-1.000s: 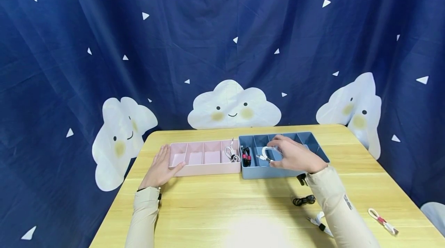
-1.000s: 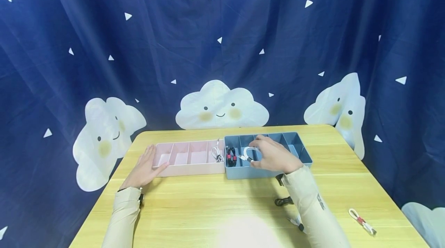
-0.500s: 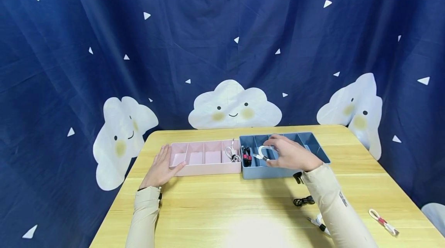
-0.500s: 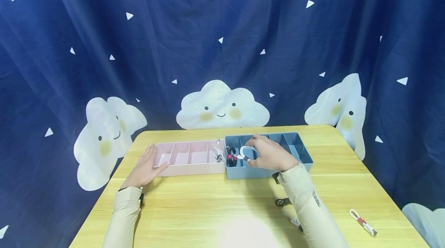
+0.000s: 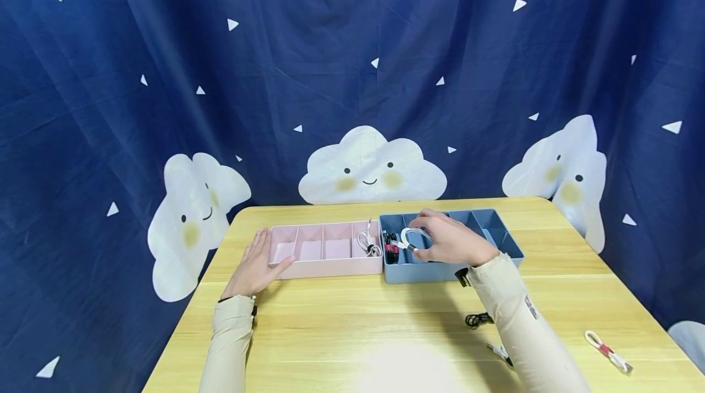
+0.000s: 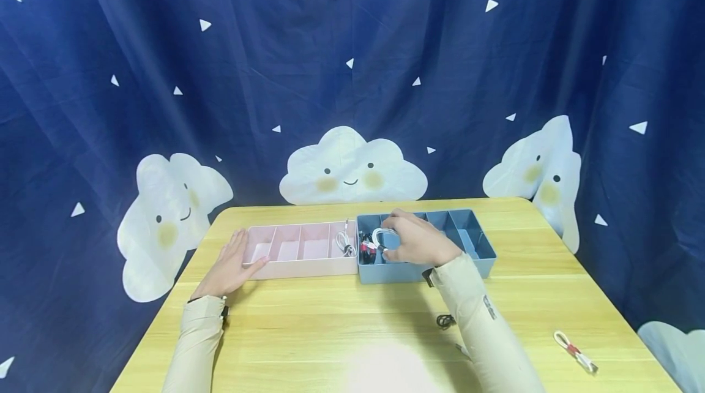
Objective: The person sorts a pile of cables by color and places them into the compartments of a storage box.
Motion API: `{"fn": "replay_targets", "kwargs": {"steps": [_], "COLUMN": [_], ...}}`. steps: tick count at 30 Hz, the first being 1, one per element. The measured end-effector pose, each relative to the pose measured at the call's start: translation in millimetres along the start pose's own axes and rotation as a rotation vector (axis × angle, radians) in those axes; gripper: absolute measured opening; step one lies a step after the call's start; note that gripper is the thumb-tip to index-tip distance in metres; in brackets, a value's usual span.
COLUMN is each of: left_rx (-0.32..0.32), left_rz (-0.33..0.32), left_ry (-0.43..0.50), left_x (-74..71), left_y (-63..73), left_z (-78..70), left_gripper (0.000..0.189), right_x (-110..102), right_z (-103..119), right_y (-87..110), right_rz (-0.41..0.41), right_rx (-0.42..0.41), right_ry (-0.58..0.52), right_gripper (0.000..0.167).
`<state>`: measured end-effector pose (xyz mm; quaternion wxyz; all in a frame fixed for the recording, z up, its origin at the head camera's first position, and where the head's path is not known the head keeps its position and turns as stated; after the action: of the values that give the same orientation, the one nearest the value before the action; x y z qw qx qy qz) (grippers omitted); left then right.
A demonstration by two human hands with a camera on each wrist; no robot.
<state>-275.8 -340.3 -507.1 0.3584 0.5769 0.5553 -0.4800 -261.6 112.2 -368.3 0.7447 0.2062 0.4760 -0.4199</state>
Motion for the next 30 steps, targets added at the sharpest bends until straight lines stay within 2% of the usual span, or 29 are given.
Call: {"fn": "replay_targets", "kwargs": {"steps": [16,22,30], "left_rx": [0.007,0.006,0.004], "left_rz": [-0.011,-0.007,-0.008], "left_ry": [0.017,0.019,0.007], "left_x": [0.9,0.3,-0.5], "left_y": [-0.8,0.1,0.3], "left_z": [-0.5,-1.3,-2.2], "left_gripper": [0.110,0.110,0.109], "right_x": [3,7,11], "right_z": [7,10,16], "right_y": [-16.3,-23.2,-32.2], "right_rz": [0.009,-0.002,-0.006], "right_rx": [-0.013,-0.046,-0.035], "right_ry": [0.018,0.011,0.031], "right_gripper": [0.056,0.054,0.056]}}
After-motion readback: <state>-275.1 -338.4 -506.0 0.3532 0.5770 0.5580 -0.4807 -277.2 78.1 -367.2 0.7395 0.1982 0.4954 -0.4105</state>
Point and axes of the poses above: each hand's wrist, its own y-axis away from the middle knuckle, its own x-axis out of the palm, z = x × y, the point moved 2 cm from there along -y, towards the middle knuckle, and after that the axes turned 6 degrees about -y, right-handed, at the moved point
